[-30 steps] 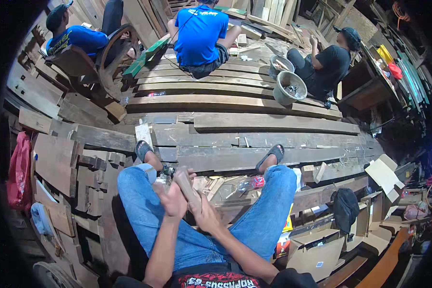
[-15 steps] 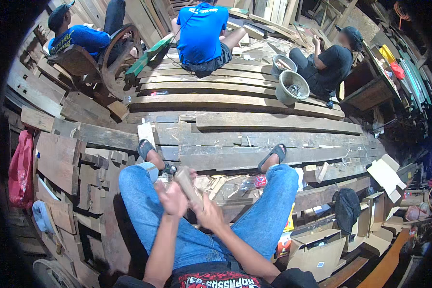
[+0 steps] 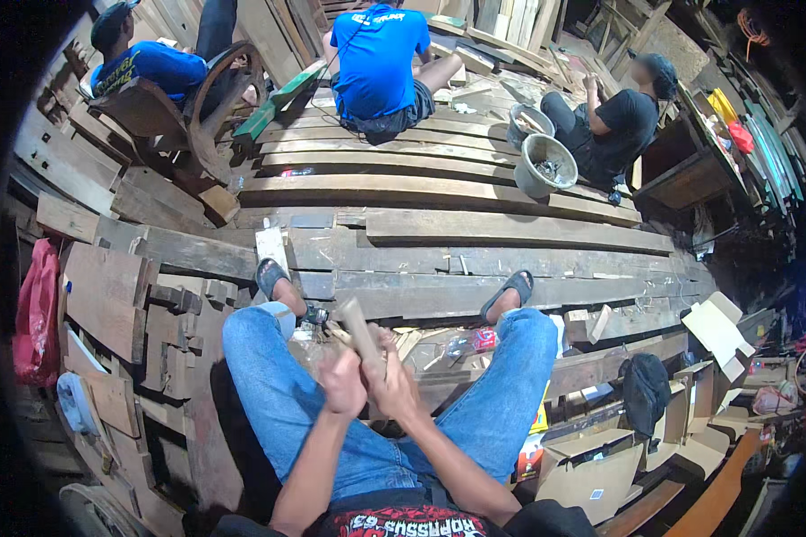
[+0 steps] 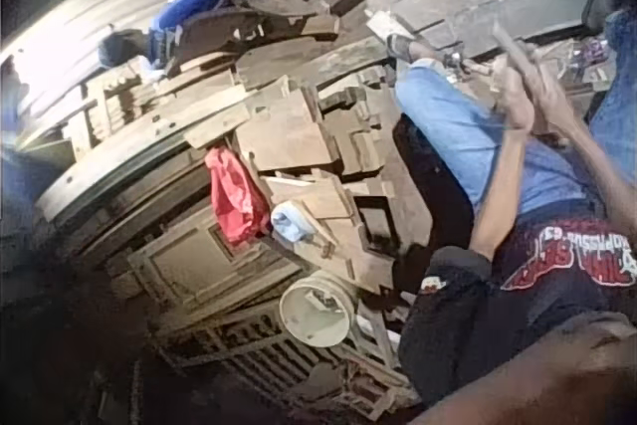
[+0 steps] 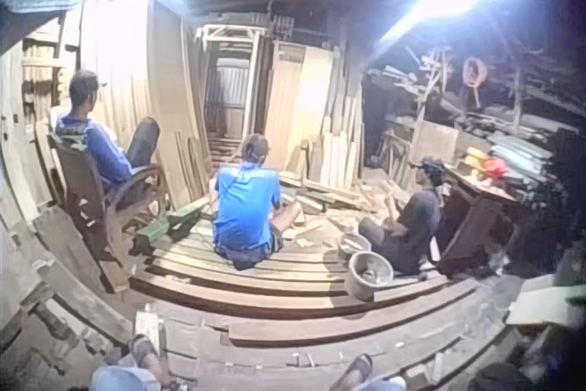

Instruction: The person sands a piece of wood by rubbing it with sandpaper by hand, rotating the wood to sand its different sides.

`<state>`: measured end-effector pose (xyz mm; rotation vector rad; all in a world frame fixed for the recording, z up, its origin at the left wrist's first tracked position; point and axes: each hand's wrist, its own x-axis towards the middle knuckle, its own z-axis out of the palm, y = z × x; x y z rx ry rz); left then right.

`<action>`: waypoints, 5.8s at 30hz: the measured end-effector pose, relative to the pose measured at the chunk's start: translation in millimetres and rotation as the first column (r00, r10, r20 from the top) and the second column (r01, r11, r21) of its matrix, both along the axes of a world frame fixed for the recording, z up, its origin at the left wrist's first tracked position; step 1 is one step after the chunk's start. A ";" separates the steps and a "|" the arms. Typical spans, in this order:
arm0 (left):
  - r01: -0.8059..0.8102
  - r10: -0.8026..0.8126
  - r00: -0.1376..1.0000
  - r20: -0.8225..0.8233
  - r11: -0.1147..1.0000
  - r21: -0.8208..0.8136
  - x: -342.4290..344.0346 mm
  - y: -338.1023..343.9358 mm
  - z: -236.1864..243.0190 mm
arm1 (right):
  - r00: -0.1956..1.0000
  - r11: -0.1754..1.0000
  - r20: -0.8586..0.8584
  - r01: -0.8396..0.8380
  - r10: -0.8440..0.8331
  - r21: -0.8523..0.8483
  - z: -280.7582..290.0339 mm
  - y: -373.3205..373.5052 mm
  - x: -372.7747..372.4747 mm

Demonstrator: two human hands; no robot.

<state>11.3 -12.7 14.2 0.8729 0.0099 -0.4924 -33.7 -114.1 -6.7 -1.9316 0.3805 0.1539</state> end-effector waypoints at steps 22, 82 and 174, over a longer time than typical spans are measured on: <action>-0.094 0.093 0.994 0.054 0.995 0.023 8.0 7.6 19.4 | 0.992 0.998 0.109 -0.051 0.056 -0.047 10.1 10.0 9.1; -0.056 0.058 0.998 0.020 0.994 -0.095 19.5 7.0 34.3 | 0.993 0.983 0.088 -0.062 0.078 -0.173 -7.2 -3.4 -10.4; -0.181 0.266 0.958 -0.109 0.853 0.489 17.5 -13.1 -67.0 | 0.996 0.974 0.083 0.006 -0.025 0.225 -10.6 -20.4 -24.6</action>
